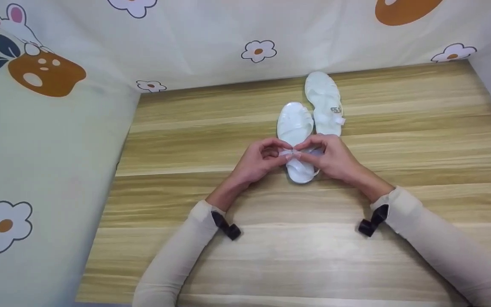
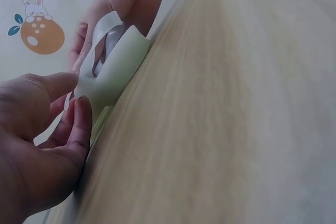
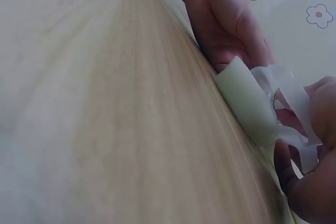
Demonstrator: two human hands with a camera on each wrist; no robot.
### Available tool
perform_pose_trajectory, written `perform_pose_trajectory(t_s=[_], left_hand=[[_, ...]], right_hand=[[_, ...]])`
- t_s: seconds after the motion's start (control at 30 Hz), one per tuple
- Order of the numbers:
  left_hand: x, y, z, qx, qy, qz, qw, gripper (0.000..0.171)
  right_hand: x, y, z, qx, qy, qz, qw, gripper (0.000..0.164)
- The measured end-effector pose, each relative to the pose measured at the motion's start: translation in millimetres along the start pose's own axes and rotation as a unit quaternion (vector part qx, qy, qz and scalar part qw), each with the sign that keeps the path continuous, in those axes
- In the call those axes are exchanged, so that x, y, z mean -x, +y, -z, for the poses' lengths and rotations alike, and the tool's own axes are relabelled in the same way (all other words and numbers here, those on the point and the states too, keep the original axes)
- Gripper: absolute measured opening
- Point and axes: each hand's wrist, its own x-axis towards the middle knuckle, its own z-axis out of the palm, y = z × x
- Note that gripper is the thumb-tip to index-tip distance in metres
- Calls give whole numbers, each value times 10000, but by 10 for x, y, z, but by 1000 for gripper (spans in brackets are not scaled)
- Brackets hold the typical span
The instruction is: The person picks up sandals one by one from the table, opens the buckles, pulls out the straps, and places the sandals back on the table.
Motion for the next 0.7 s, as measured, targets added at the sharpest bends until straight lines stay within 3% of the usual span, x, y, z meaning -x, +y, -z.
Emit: perform_pose_trajectory(t_s=[0.4,0.7], left_hand=[[-17,2,-13,147,-106,-85,9998,25],[-1,-23,-40,-133,269,-99,9995,26]], right_hand=[[-9,-9,34,-860,-435,-292,9949,19],[2,-21,9,-623,-311,-277,9972,20]])
